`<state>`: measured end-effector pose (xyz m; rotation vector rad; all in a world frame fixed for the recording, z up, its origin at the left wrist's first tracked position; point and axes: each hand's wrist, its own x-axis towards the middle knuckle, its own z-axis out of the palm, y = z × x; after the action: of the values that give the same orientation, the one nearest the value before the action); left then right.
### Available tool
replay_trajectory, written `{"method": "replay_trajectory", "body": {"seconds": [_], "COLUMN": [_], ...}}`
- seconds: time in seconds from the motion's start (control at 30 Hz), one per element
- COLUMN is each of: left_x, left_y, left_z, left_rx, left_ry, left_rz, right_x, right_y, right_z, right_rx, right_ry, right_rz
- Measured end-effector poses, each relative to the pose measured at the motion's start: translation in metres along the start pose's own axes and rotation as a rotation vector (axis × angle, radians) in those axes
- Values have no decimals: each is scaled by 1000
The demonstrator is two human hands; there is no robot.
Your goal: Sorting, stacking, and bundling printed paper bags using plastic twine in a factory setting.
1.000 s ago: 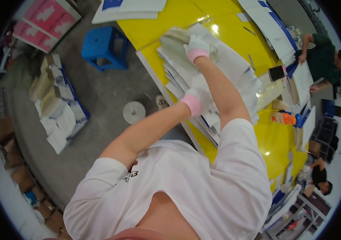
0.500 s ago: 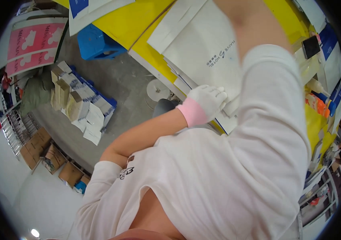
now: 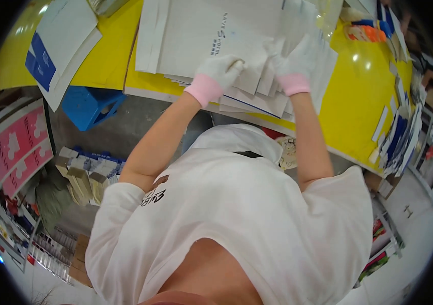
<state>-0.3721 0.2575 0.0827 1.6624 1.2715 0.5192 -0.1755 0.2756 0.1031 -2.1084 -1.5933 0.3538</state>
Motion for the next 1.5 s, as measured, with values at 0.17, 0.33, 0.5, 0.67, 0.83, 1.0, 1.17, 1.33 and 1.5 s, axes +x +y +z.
{"method": "replay_trajectory", "body": {"seconds": [0.17,0.33,0.5,0.67,0.83,1.0,1.17,1.33,1.5], "left_x": [-7,22,59,62,57,51,35,29,27], "left_y": [2,-113,-139,-109,-92,-77,-55,-51,-41], "left_z": [-12,-147,-186,-129,-120,-111,-80,-70,-48], "left_rx": [-134,399,-502,-811,-840,-851,-792,-994,-894], "left_ry": [-116,353,15,-232,-278,-279,-330,-166,-160], "left_rz": [60,215,-396,-641,-620,-640,-594,-861,-791], "right_x": [-11,-13,-15,-35,-49,-45,-63,-59,-47], "right_y": [5,26,33,74,63,113,157,142,184], "right_z": [25,32,33,10,-5,12,-14,-41,-37], "right_rx": [-427,-392,-171,478,-193,64,776,-144,111], "right_ry": [-237,-239,-239,-157,-172,-319,-402,-293,-467], "right_rz": [285,242,249,305,663,674,510,582,615]}}
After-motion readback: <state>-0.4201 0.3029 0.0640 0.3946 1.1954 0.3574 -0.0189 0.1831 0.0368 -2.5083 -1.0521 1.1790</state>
